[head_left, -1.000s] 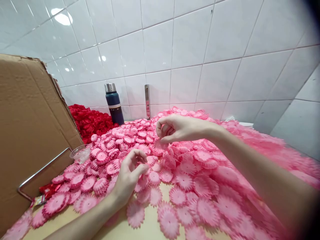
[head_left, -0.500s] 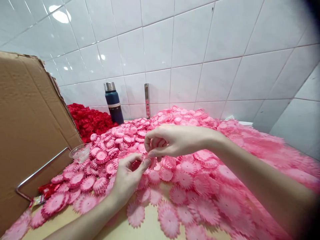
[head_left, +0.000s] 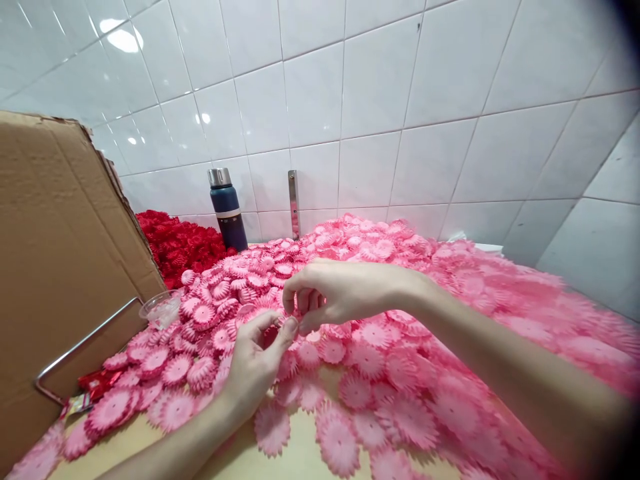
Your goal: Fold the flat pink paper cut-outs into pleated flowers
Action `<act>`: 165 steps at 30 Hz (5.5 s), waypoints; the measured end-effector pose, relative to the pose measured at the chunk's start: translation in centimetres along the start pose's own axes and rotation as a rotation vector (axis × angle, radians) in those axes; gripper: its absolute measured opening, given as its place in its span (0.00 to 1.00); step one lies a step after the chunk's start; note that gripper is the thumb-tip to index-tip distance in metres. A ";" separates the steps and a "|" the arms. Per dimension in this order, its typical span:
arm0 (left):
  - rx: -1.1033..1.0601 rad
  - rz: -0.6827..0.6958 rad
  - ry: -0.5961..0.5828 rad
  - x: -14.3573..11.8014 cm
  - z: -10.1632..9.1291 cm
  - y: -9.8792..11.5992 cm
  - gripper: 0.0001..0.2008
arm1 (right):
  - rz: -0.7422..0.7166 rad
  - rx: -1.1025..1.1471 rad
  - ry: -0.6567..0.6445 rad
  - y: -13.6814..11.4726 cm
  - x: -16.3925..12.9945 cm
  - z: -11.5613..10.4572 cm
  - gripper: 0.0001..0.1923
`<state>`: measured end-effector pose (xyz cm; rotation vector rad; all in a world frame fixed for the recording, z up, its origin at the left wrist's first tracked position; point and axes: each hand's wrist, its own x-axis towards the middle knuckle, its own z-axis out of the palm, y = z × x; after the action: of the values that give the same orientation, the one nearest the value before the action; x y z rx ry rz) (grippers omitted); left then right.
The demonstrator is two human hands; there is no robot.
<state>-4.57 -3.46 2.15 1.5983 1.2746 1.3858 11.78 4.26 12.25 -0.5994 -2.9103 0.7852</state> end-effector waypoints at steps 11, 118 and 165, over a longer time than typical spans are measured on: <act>-0.074 -0.124 0.015 0.4 0.1 0.1 0.21 | 0.021 -0.197 0.043 -0.3 -0.1 0.2 0.05; -0.083 -0.067 -0.047 0.0 0.2 0.0 0.16 | 0.233 -0.195 0.716 -1.4 -3.4 -2.6 0.24; 0.008 -0.019 -0.168 -0.5 0.8 -0.3 0.13 | 0.341 0.501 0.969 0.4 -2.3 13.4 0.14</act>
<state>-3.88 -3.80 1.54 1.6661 1.1939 1.2086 11.87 -2.62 0.49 -1.0444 -1.6884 0.8717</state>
